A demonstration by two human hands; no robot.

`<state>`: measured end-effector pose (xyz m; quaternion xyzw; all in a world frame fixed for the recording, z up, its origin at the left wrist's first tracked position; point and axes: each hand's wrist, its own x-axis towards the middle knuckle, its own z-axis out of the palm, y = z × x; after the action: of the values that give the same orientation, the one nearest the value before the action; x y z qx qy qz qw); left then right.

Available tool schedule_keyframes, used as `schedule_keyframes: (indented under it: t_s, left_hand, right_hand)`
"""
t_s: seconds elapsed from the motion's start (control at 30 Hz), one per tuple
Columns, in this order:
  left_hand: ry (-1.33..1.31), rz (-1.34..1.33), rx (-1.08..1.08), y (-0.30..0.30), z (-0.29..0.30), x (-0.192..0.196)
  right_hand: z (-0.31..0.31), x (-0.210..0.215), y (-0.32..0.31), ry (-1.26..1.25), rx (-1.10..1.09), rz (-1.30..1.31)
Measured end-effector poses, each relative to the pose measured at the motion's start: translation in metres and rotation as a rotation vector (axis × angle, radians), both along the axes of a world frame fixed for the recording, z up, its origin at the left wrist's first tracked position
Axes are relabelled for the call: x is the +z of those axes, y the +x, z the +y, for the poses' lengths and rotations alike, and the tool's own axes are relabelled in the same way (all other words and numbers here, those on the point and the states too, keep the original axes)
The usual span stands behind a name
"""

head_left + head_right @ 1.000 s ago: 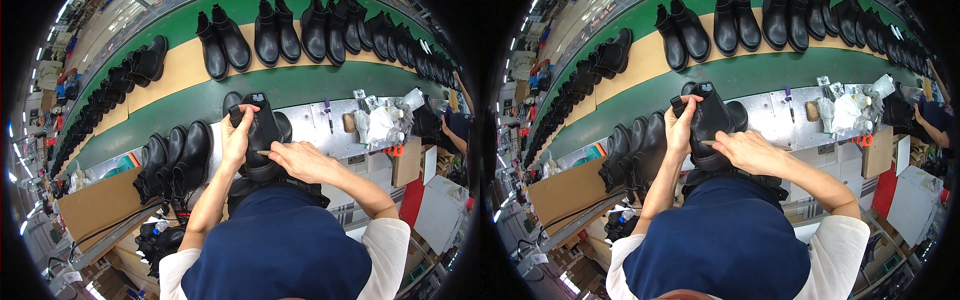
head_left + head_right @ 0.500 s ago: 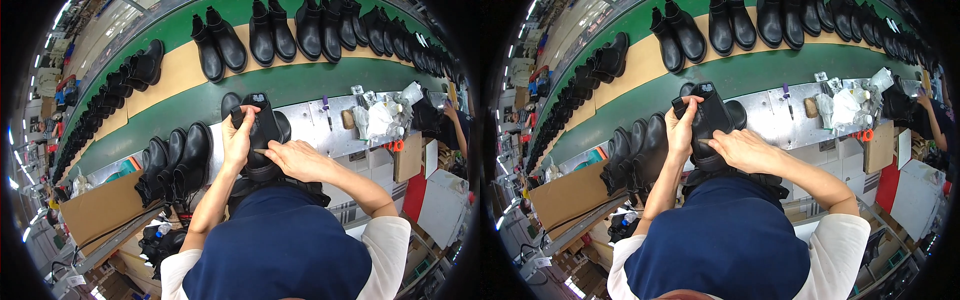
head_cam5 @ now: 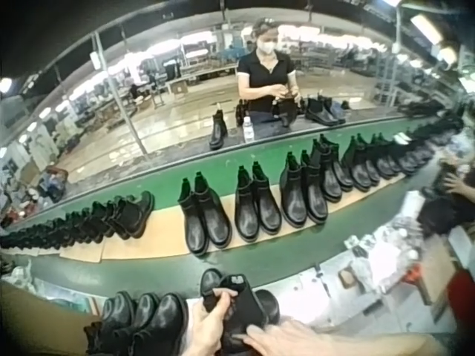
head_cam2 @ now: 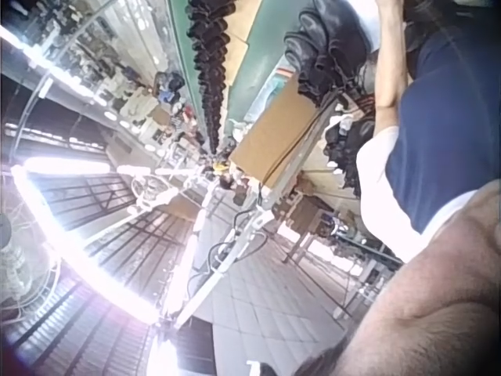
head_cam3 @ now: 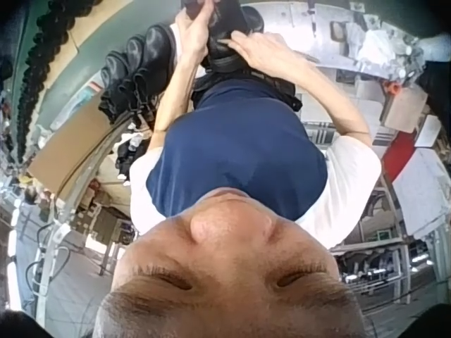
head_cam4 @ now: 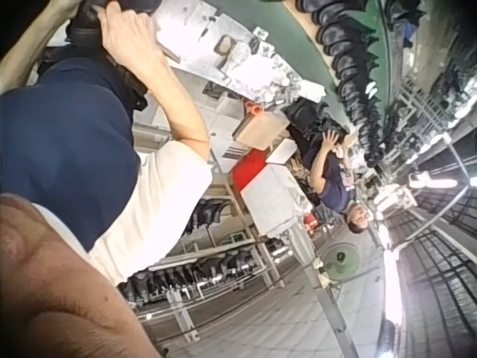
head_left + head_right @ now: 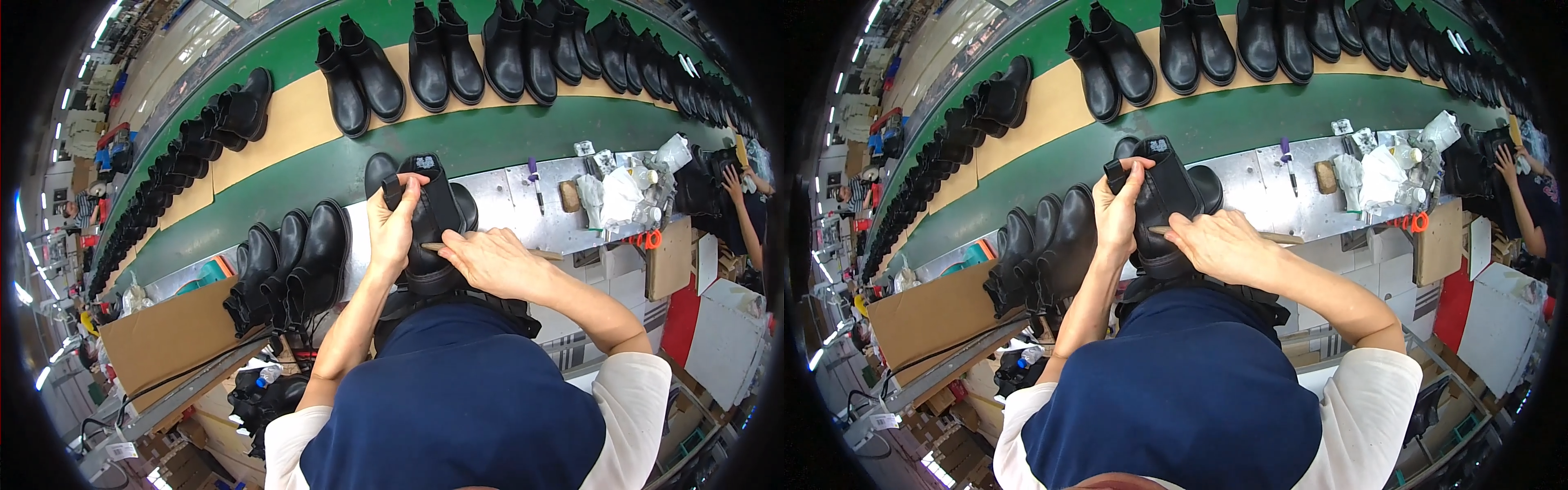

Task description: Inspecting, cleaning, and marking black leather boots in a shoe manufacturing facility.

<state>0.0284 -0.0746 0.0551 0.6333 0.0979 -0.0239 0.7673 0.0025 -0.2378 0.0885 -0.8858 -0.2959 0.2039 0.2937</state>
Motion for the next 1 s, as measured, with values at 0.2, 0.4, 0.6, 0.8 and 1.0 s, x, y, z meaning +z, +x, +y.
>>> schedule_keyframes:
  t_s: [0.2,0.4,0.6,0.8,1.0]
  left_hand:
    - [-0.059,0.027,-0.008,0.0,-0.001,0.001]
    - [0.003,0.02,-0.023,-0.001,-0.003,0.0]
    - [0.007,-0.054,0.064,-0.014,-0.014,0.004]
    - [0.423,-0.413,-0.538,-0.038,-0.022,0.017]
    - [1.356,-0.571,-1.277,-0.042,0.078,-0.002]
  right_hand:
    - [-0.007,-0.007,0.001,0.085,0.027,-0.035]
    - [-0.003,0.006,-0.001,-0.101,0.033,0.003]
    - [-0.036,0.013,0.018,-0.158,0.065,0.191]
    - [-0.072,-0.071,0.024,0.008,-0.35,0.206]
    - [-0.075,-0.131,0.014,0.164,-0.511,0.436]
